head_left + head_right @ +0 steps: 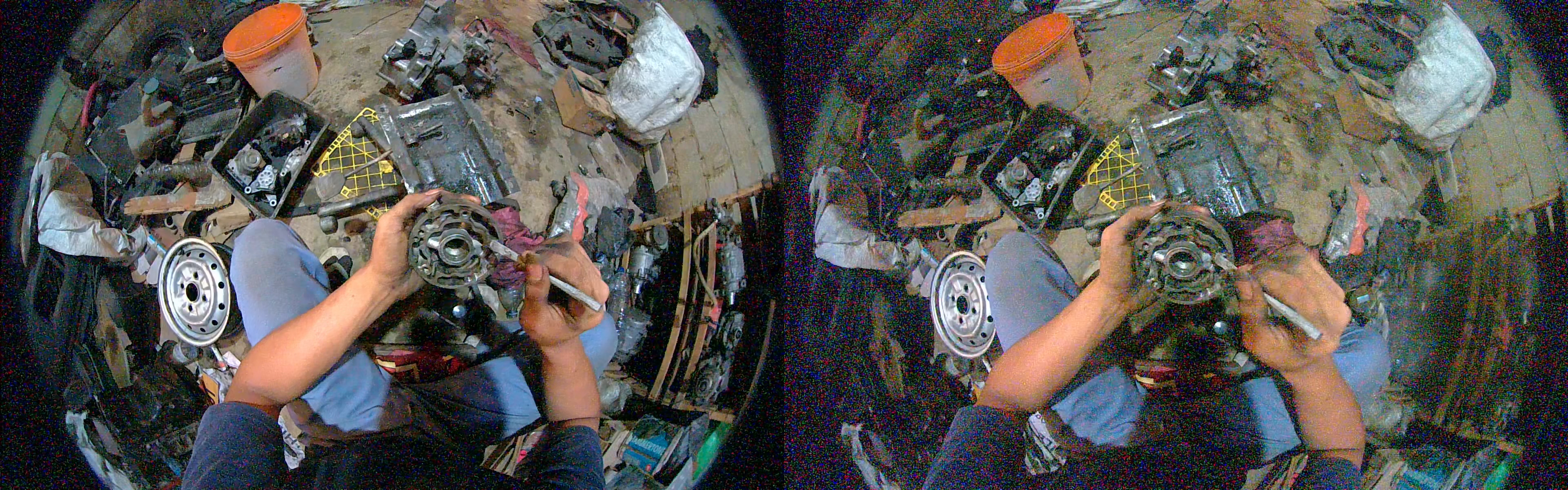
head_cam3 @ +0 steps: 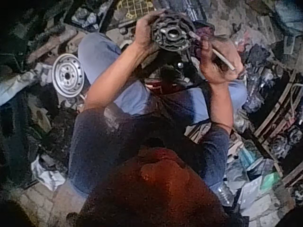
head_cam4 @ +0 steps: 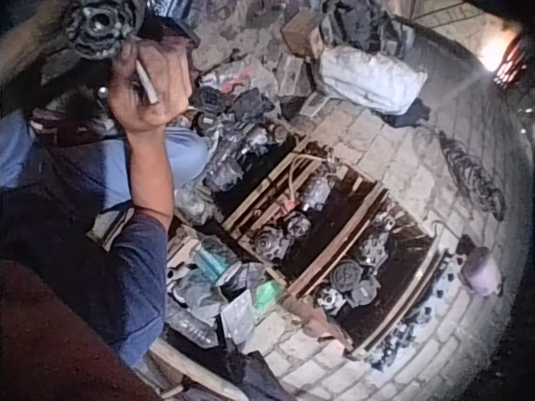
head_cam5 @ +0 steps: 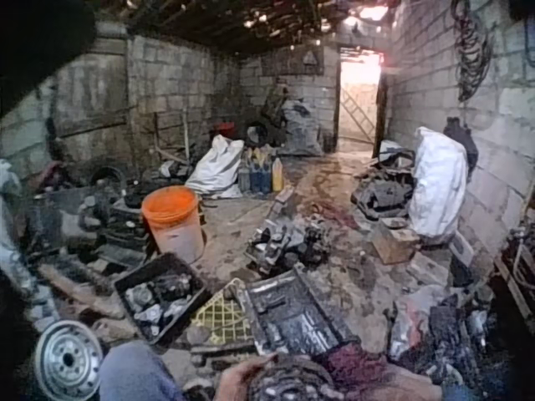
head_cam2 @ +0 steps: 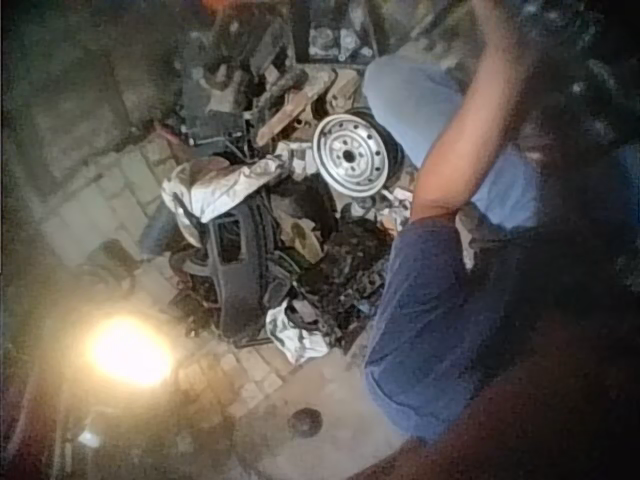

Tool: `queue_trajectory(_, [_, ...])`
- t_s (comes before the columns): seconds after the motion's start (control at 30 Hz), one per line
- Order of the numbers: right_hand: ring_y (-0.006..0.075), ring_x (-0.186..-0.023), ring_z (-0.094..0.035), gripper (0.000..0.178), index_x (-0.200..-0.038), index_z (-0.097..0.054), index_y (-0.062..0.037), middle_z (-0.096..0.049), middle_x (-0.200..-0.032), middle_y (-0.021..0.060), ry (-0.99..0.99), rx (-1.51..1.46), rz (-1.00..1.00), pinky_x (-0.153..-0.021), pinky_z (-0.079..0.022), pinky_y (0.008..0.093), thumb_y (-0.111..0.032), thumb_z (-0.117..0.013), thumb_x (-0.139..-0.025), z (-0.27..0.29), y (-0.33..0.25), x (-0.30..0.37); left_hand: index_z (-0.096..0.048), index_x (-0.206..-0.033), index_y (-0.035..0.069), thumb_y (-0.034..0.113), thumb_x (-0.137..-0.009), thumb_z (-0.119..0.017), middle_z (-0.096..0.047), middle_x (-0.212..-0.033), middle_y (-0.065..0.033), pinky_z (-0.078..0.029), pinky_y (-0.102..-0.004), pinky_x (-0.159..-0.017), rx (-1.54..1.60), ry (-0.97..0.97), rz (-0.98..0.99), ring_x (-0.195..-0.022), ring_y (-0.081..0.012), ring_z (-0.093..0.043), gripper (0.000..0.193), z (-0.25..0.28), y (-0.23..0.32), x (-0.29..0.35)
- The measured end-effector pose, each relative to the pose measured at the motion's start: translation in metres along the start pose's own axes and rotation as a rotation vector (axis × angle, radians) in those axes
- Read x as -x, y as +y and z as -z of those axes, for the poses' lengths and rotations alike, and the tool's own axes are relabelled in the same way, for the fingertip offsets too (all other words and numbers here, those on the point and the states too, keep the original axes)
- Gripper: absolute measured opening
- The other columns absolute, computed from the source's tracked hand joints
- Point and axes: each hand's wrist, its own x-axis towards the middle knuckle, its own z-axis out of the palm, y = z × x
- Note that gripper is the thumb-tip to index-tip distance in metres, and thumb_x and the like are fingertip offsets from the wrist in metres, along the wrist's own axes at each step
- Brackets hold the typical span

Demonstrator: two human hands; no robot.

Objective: The person cleans a grease-covered mechanical part using a metal rod and a cloth while sitting on the floor.

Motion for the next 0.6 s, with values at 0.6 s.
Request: queue_trajectory(0.6, [0.0285, -0.065, -0.069, 0.018, -0.091, -0.069, 0.0026, -0.072, -0.080, 0.0173, 0.045, -0.028, -0.088, -0.059, -0.057, 0.0360, 0.002, -0.080, -0.077, -0.020, 0.005, 0.037, -0.061, -0.118, -0.005, 0.032, -0.093, -0.048, -0.069, -0.111, -0.0181, -0.055, -0.0397, -0.091, -0.083, 0.101, -0.295, -0.099, -0.0284, -0.068, 0.046, -0.008, -0.004, 0.004])
